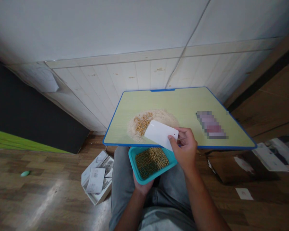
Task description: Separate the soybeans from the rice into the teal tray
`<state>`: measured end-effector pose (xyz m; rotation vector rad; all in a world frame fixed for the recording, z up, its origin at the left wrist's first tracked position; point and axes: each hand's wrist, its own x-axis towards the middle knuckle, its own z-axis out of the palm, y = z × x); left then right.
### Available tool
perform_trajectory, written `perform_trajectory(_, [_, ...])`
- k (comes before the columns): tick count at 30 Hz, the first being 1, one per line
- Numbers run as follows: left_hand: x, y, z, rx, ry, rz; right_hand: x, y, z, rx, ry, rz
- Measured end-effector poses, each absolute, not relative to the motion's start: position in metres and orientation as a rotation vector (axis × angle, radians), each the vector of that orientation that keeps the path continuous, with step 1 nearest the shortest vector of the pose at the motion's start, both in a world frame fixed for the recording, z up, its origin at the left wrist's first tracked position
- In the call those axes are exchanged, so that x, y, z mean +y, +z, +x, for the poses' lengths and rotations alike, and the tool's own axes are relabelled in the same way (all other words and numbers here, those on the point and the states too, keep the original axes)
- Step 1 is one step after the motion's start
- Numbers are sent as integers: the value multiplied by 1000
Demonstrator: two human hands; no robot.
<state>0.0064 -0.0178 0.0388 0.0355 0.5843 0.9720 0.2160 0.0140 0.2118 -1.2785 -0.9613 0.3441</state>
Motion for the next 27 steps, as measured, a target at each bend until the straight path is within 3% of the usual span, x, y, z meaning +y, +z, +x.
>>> perform_trajectory(27, [-20,37,1,674,949,39,50,205,234,-854,154,-1392])
